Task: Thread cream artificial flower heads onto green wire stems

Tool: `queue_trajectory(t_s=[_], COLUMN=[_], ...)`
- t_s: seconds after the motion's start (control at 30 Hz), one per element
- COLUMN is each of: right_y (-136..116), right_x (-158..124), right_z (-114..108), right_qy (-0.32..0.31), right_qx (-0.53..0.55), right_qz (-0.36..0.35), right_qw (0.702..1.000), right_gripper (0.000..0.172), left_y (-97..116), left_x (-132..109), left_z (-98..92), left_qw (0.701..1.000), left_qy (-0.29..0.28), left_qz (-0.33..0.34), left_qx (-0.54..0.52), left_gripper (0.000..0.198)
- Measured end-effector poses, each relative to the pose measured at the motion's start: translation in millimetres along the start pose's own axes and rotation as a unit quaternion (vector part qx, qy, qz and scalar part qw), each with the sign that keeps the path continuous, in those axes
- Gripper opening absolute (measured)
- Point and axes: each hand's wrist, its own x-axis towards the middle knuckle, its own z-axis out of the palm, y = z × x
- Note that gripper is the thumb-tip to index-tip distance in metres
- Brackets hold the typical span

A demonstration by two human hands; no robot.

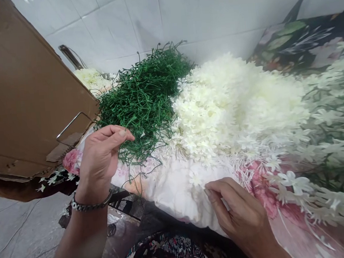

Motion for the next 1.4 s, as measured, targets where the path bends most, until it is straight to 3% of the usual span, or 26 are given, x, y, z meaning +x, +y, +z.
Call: queue_trajectory(t_s=[0.17,0.3,0.47,0.6,0.7,0.77,0.87,1.0,1.1,1.27,1.4], right_y=[1.2,1.2,-2.0,-2.2,-1.8,-4.3,-13.6,-28.4,-34.7,-39.7,-43.6], right_x=[0.5,0.1,1.4,0.7,1.6,4.3,10.1,15.8,16.2,11.8,8.7], right_z=[0.8,0.5,-1.1,-0.8,-0.3,-2.3,-10.3,-20.1,-19.4,-11.6,-9.0], right_qy=[-0.006,-0.006,-0.003,0.002,0.005,0.014,0.050,0.063,0.053,0.032,0.017], right_qx=[0.009,0.012,0.010,0.016,0.016,0.024,0.058,0.141,0.168,0.165,0.171], right_qz=[0.002,0.004,-0.004,0.000,0.002,0.019,0.072,0.106,0.109,0.117,0.117], right_qw=[1.000,1.000,1.000,1.000,1.000,0.999,0.995,0.982,0.978,0.979,0.978], right_gripper=[0.007,0.007,0.008,0.008,0.007,0.006,0.007,0.009,0.010,0.009,0.009], left_y=[-7.2,-18.0,-21.2,-6.4,6.9,8.0,-7.0,-36.7,-46.5,-43.7,-47.7], left_x=[3.7,-2.3,-7.6,-11.9,-26.4,-42.6,-70.2,-98.6,-108.8,-113.2,-117.0], left_z=[-1.8,-5.8,-15.4,-22.4,-18.2,-8.4,12.8,37.6,46.4,50.1,49.1], left_qw=[0.994,0.990,0.994,0.998,0.998,0.998,0.976,0.938,0.916,0.902,0.914], left_qy=[-0.065,-0.060,-0.005,0.034,0.020,-0.051,-0.151,-0.165,-0.171,-0.165,-0.183], left_qz=[-0.074,-0.096,-0.068,0.014,0.062,0.012,-0.116,-0.236,-0.303,-0.346,-0.322], left_qx=[0.049,0.085,0.085,0.053,0.027,-0.023,-0.110,-0.194,-0.201,-0.197,-0.164], left_gripper=[0.010,0.015,0.015,0.016,0.017,0.016,0.013,0.017,0.018,0.016,0.011])
